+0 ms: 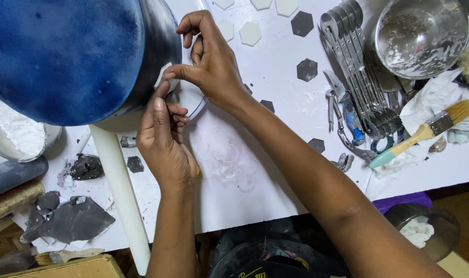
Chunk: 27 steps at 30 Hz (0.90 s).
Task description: The person applies a liquid adhesive to small hexagonal tiles using a brush and sticks them onto the side of a dark blue cylindrical object. The person alternates between white and black tiles, arranging them in a pattern around the cylinder.
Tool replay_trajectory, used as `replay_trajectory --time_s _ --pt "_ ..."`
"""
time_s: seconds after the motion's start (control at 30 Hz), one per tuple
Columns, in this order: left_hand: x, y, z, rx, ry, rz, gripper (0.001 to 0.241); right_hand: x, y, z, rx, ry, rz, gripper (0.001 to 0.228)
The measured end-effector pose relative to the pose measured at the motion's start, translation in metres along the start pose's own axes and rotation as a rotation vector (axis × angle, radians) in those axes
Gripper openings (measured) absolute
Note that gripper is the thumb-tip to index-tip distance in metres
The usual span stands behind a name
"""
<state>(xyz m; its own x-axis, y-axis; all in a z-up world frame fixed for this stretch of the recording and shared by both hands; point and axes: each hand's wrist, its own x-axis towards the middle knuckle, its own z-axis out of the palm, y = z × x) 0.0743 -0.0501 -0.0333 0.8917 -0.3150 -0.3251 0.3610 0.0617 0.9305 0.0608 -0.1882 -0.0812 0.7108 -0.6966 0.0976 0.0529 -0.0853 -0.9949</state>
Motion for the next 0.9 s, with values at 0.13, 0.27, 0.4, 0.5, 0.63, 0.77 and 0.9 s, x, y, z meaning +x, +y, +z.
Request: replay_trajectory --time_s 0.13,0.27,0.4,0.5,0.63,0.77,0.9 --pt "-0.010 -0.001 0.003 -0.003 0.013 0.026 0.043 -0.002 0.003 -0.002 0.021 -0.029 -0.056 0.070" --pt "-0.015 -0.015 -0.007 -0.072 0.086 0.016 0.039 -0.005 0.003 0.004 -0.159 0.020 -0.059 0.083" --pt "-0.029 -0.027 -0.020 -0.012 0.009 -0.050 0.039 -0.006 0.006 0.002 -0.024 -0.038 -0.085 0.083" --pt "-0.042 -0.042 -0.029 0.129 -0.184 -0.231 0.037 -0.008 -0.004 -0.004 -0.179 -0.001 -0.025 0.069" --pt "-0.053 -0.058 -0.040 0.374 -0.269 -0.411 0.028 -0.030 -0.036 -0.061 0.152 -0.056 -0.035 0.034" --pt "-0.055 -0.086 -0.041 0.543 -0.365 -0.384 0.032 -0.101 -0.057 -0.155 -0.067 0.145 0.096 0.017" --pt "-0.056 -0.109 -0.015 0.593 -0.368 -0.332 0.025 -0.200 -0.072 -0.240 -0.753 0.133 0.208 0.013"
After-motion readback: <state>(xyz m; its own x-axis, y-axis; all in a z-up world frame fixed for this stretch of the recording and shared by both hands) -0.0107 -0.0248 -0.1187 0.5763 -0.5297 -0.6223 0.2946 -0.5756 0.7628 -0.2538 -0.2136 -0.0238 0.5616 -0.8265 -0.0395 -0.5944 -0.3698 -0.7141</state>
